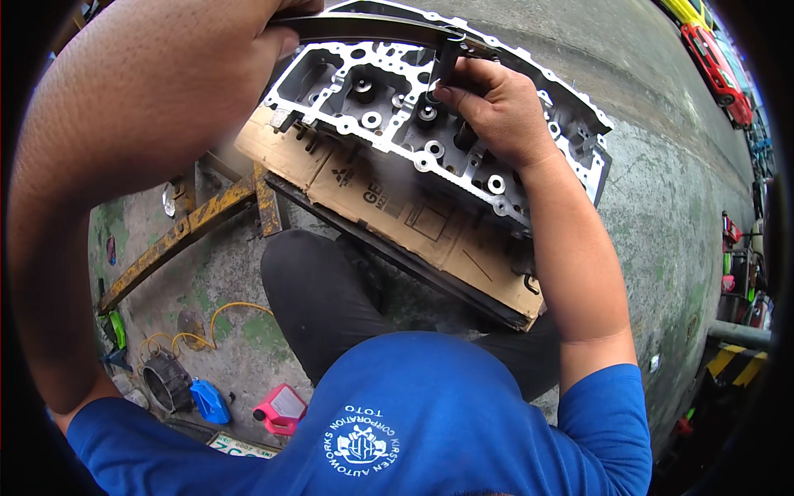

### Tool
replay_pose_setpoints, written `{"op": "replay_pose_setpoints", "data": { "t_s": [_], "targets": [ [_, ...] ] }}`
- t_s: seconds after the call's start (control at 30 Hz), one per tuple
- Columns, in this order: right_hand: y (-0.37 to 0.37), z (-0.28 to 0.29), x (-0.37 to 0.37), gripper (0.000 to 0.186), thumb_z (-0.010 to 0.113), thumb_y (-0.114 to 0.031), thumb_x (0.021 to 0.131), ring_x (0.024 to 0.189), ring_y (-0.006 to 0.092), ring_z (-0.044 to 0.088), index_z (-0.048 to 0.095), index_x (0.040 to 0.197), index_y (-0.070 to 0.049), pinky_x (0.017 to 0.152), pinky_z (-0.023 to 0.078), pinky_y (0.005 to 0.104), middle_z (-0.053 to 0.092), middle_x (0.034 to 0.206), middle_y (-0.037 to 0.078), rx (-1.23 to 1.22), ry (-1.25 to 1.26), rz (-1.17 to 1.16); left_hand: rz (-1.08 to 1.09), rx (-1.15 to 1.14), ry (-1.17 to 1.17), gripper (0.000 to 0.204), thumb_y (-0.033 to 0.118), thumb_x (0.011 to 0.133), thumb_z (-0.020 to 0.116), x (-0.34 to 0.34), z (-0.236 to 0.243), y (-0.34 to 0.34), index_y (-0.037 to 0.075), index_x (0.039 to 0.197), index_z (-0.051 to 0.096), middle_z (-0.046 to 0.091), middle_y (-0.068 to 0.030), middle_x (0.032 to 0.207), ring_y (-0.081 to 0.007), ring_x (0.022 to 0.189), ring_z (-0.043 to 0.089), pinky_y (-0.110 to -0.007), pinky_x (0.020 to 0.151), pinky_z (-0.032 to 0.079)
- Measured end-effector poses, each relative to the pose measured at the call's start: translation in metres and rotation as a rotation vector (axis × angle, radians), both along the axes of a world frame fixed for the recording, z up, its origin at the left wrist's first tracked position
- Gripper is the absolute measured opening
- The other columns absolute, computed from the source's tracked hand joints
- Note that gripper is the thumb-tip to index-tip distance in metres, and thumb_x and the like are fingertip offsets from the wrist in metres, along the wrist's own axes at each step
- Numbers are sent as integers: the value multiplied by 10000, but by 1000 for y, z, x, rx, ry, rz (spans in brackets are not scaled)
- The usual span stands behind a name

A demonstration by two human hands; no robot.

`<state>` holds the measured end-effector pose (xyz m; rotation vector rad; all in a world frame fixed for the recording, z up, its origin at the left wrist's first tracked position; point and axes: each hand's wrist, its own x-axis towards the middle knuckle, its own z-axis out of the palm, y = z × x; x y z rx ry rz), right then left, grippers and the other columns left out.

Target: Inspecting and installing small mechanical components on a vehicle cylinder head.

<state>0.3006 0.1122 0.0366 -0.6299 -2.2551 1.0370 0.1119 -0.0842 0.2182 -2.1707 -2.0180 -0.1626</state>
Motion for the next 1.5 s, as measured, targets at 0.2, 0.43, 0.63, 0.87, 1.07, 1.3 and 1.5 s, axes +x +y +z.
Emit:
{"op": "replay_pose_setpoints", "data": {
  "t_s": [0.2, 0.43, 0.63, 0.87, 1.07, 1.3, 1.5],
  "targets": [
    [4, -3, 5, 191, 793, -106, 884, 846, 137, 719, 760, 1063, -48, 802, 559, 291, 778, 945, 70, 184, -47, 32, 304, -509, -263, 166, 33, 1019, 491, 15, 7, -30, 14, 1140, 603, 519, -72, 721, -126, 662, 542, -323, 625, 443],
    [-6, 4, 3, 236, 781, -117, 887, 857, 159, 722, 747, 1112, -53, 799, 559, 315, 772, 955, 95, 166, -98, 35, 301, -237, -390, 160, 92, 1031, 507, 14, -37, -42, -18, 1060, 620, 503, -98, 753, -175, 693, 495, -342, 658, 427],
    [-2, 0, 2, 222, 774, -102, 881, 910, 223, 738, 742, 1093, -44, 836, 566, 340, 769, 1000, 110, 261, -105, 31, 350, -206, -431, 164, 97, 1029, 512, 21, -54, -44, -8, 1085, 624, 548, -129, 762, -222, 687, 533, -362, 670, 436],
    [-1, -2, 2, 250, 791, -106, 854, 931, 243, 745, 744, 1092, -44, 859, 569, 344, 769, 1014, 124, 254, -108, 20, 299, -142, -445, 164, 93, 1031, 521, 17, -73, -53, 0, 1112, 629, 590, -136, 778, -208, 702, 570, -348, 677, 446],
    [-6, 4, 0, 239, 760, -102, 872, 961, 310, 741, 762, 1108, -64, 881, 576, 380, 764, 1023, 150, 263, -164, -2, 339, -165, -526, 171, 87, 1038, 512, 17, -85, -54, -1, 1131, 625, 593, -130, 786, -197, 702, 564, -341, 680, 447],
    [-8, 6, -1, 226, 774, -121, 862, 964, 298, 741, 774, 1083, -71, 882, 577, 377, 766, 1028, 137, 238, -166, 12, 303, -58, -599, 177, 67, 1031, 520, 16, -110, -62, -9, 1140, 638, 570, -102, 769, -170, 686, 532, -323, 671, 443],
    [-7, 5, -1, 223, 779, -110, 856, 964, 291, 742, 779, 1076, -76, 888, 579, 371, 771, 1031, 122, 262, -181, -6, 309, -65, -625, 178, 61, 1028, 529, 19, -111, -61, -16, 1143, 641, 577, -100, 773, -161, 686, 533, -312, 671, 445]
  ]
}}
